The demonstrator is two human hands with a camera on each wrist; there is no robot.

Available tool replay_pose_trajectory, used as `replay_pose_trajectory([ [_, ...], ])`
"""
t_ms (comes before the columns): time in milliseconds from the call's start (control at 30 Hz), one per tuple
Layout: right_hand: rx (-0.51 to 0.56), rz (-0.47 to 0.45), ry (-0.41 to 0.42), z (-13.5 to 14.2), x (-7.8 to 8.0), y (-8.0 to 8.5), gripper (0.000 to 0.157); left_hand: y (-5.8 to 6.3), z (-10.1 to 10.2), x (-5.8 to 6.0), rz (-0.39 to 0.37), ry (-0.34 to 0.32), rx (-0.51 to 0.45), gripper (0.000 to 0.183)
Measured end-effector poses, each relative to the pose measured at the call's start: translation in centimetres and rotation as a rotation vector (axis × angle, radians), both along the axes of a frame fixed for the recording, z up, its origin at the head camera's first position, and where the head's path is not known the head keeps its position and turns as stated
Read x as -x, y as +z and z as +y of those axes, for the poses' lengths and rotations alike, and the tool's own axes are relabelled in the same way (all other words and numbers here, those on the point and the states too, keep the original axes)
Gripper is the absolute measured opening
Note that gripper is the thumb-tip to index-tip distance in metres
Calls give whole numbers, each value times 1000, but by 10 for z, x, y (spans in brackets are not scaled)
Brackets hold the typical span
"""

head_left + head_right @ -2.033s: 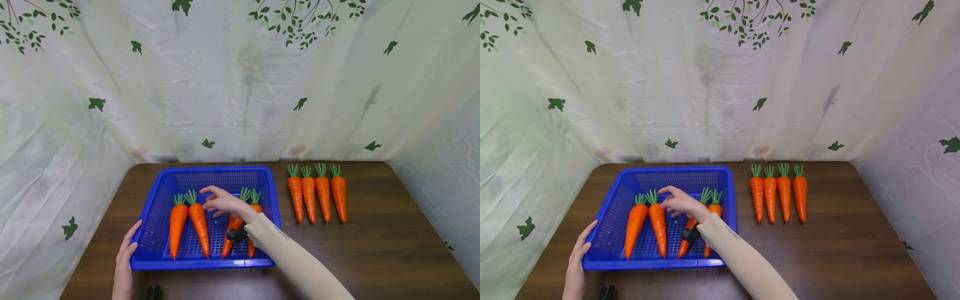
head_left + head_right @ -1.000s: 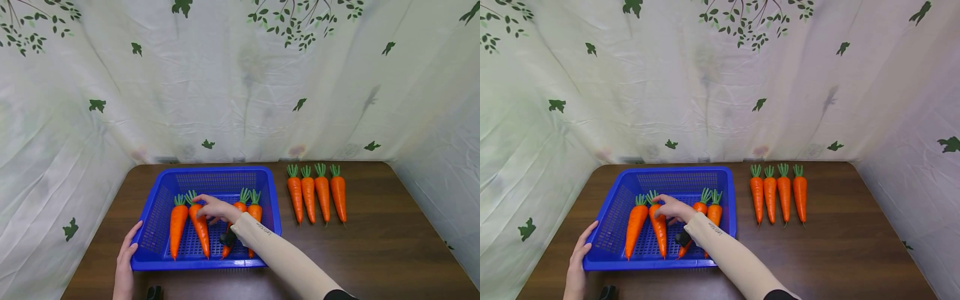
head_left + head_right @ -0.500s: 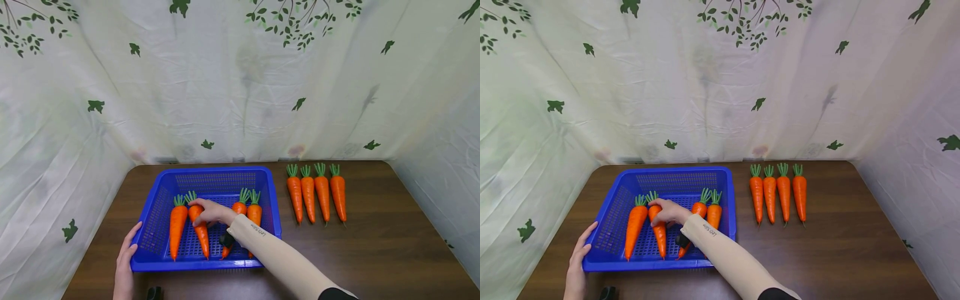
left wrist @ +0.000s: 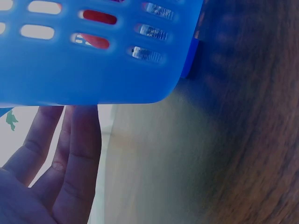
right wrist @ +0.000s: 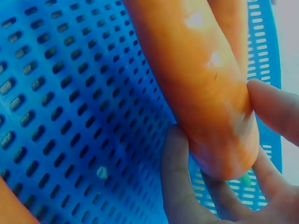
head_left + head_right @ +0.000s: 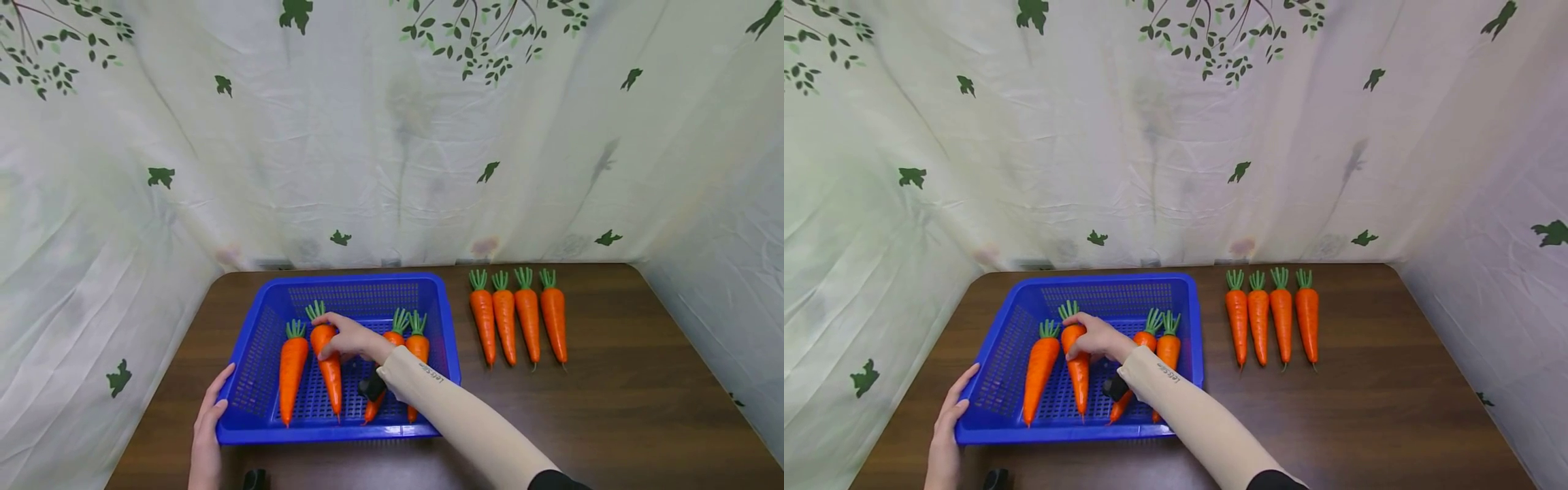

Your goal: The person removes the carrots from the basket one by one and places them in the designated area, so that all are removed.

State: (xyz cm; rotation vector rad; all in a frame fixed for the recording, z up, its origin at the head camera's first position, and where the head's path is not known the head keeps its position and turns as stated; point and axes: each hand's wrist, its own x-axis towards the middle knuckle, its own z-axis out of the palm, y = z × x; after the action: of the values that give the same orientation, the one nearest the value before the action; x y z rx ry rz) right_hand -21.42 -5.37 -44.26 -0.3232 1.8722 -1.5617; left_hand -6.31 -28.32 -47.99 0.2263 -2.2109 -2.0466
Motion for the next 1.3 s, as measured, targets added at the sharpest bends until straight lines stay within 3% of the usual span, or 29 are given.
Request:
replay_pose_trajectory([
  [467,45,-6,-7,9,2,6,64,-1,-1,2,-1,-2,2,48],
  [733,82,-1,17,26,2,17,59,0,-1,2,-35,-1,13,48],
  [1300,150,11,-17,53,3,34,58,0,-1,1,-18,6,9,48],
])
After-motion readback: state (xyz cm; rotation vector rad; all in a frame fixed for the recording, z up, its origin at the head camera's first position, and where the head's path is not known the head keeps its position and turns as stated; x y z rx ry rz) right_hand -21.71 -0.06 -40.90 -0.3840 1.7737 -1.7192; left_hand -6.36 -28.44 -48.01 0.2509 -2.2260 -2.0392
